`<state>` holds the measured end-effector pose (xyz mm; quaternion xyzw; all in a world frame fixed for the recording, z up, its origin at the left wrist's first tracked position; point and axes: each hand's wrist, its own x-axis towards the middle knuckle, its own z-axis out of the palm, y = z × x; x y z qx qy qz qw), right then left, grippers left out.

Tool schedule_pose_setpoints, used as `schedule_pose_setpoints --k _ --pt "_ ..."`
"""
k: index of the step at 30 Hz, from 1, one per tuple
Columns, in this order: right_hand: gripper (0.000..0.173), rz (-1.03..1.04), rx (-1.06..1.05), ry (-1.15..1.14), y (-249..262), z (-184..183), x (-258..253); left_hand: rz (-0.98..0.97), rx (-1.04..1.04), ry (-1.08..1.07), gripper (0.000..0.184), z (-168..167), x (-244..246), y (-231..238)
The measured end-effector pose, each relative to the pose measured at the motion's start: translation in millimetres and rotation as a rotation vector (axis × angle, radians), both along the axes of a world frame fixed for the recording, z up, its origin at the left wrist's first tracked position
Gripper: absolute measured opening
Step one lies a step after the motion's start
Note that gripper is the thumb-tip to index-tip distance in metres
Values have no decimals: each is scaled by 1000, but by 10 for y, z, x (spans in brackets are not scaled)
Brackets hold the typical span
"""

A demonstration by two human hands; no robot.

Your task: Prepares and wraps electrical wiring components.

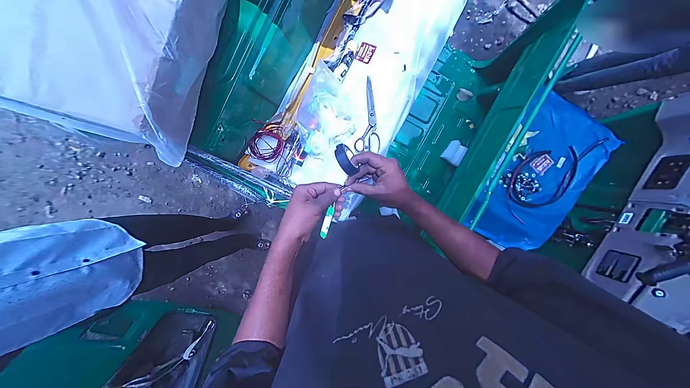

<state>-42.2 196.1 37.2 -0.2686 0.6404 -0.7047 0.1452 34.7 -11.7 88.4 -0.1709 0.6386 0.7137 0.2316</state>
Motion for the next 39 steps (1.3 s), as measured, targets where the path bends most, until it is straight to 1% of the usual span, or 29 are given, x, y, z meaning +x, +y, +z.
schedule_pose_setpoints --k 2,3,6,8,12,15,17,21,23,27,30,33,36,39 --pt "51 -35 37 67 39 41 22 81 32 -10 18 -44 29 10" --pt "49 -73 48 95 64 74 39 133 41 1 18 -85 39 1" --pt "33 -147 52 115 141 203 149 278 68 22 19 -127 17 -48" --pt "23 -163 66 134 143 267 261 305 93 29 24 -62 -34 -86" --pt "16 -147 88 116 3 315 410 250 97 168 39 114 -139 -176" --pt "15 -139 113 83 -136 282 479 243 41 262 23 195 -166 -276" --pt "14 -153 157 45 -226 223 515 211 5 292 19 207 -167 -355" --pt "13 -143 237 -72 -494 148 465 126 -38 310 18 199 -197 -496" --pt "14 -148 240 -112 -637 160 448 113 -51 302 18 182 -195 -533" --pt "12 -211 123 -205 -809 186 399 117 -77 327 16 123 -199 -611" --pt "12 -220 95 -207 -857 188 378 146 -57 348 16 75 -221 -641" --pt "14 -225 76 -209 -857 169 373 144 -74 384 29 60 -265 -649" --pt "15 -211 65 -185 -817 152 365 72 -183 458 30 29 -277 -670" --pt "18 -211 105 -143 -766 128 350 22 -296 507 27 -14 -292 -662"
